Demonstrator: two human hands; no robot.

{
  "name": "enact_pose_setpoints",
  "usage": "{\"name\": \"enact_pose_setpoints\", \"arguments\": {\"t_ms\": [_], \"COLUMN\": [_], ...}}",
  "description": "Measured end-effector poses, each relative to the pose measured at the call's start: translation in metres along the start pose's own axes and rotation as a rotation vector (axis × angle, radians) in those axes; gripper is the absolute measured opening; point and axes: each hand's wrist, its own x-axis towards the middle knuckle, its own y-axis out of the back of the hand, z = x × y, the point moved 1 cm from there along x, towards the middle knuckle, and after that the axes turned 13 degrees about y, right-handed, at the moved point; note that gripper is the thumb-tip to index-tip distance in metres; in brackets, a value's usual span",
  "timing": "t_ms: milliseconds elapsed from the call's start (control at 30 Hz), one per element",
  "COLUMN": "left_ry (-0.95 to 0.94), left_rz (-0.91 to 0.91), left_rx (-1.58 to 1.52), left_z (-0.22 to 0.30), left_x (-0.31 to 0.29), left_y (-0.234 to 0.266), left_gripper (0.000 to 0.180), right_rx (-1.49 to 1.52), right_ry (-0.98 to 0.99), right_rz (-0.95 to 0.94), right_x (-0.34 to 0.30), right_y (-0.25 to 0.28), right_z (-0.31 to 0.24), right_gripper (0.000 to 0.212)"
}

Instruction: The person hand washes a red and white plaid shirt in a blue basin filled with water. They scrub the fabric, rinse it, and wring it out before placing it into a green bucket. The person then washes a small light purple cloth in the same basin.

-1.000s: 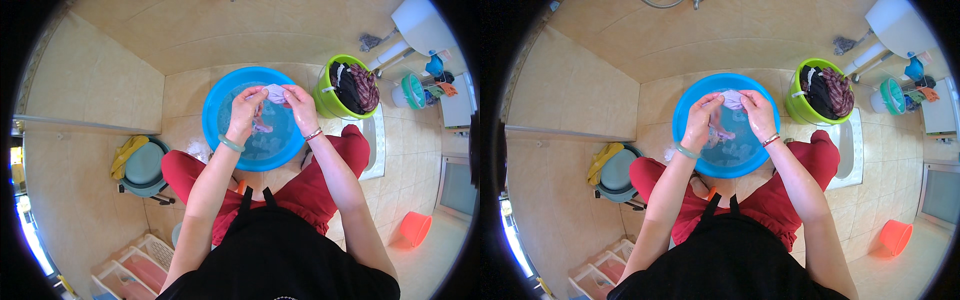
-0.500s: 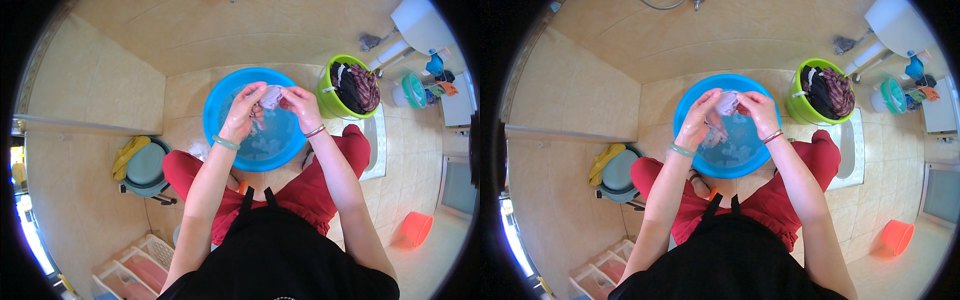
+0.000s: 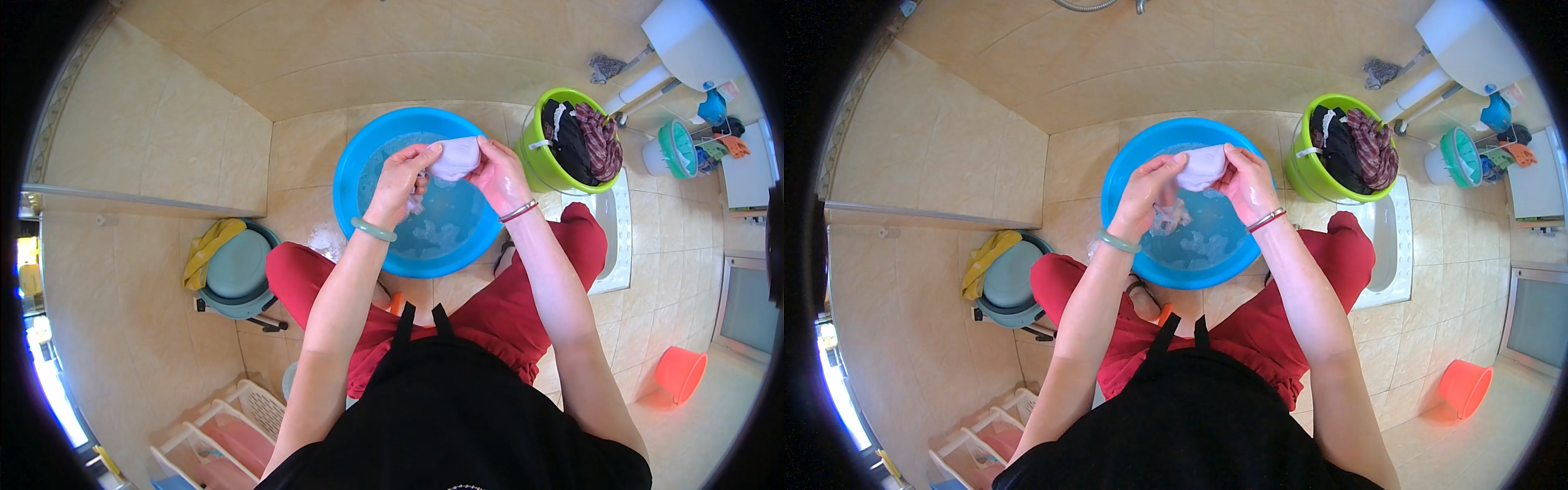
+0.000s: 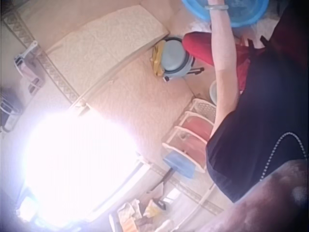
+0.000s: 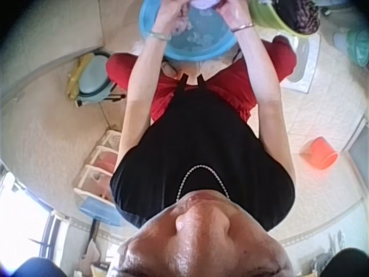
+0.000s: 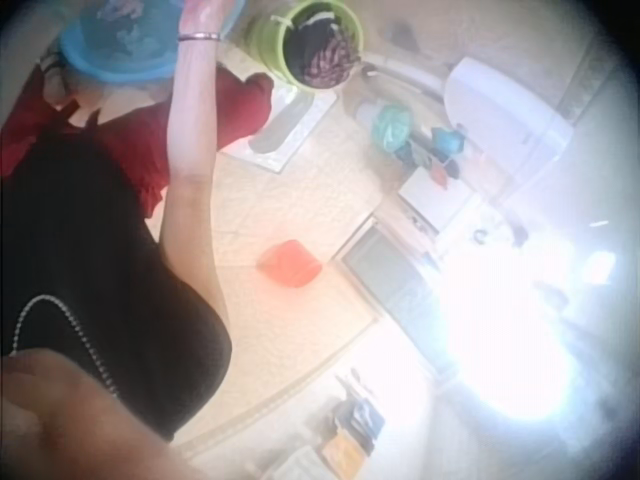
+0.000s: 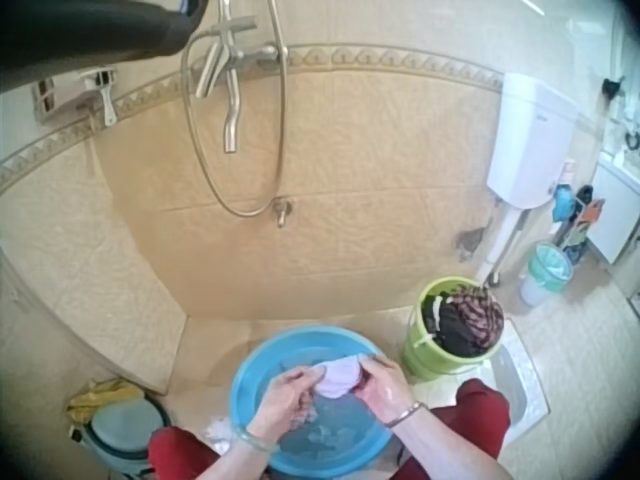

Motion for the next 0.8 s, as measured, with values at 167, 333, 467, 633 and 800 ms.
{"name": "enact_pose_setpoints", "arguments": {"t_ms": [167, 333, 467, 633, 800], "left_ry": [-0.045, -0.282, -0.21, -0.077, -0.128], "left_rz": [-0.086, 0.051, 0.018, -0.02, -0.056], "left_rx": [-0.039, 0.28, 0.174, 0.054, 0.141], "left_z": [-0.004, -0.005, -0.006, -0.003, 0.001], "left_x": [0.003, -0.015, -0.004, 0.001, -0.004], "left_y": [0.012, -0.019, -0.014, -0.003, -0.004], "left_gripper": [0.033, 0.04, 0.033, 0.026, 0.022], "right_rx": [0.08, 0.036, -0.081, -0.496, -0.773], "right_ry": [0.0, -0.024, -0.041, 0.123, 0.098], "right_rz": [-0.076, -0.038, -0.033, 0.068, -0.01], "right_x": [0.001, 0.006, 0.002, -0.005, -0.005], "right_y": [-0.001, 0.014, 0.005, -0.012, -0.016], "right_z": [-0.008, -0.01, -0.008, -0.013, -0.02], "right_gripper": [0.021, 0.02, 0.019, 0.034, 0.039]}}
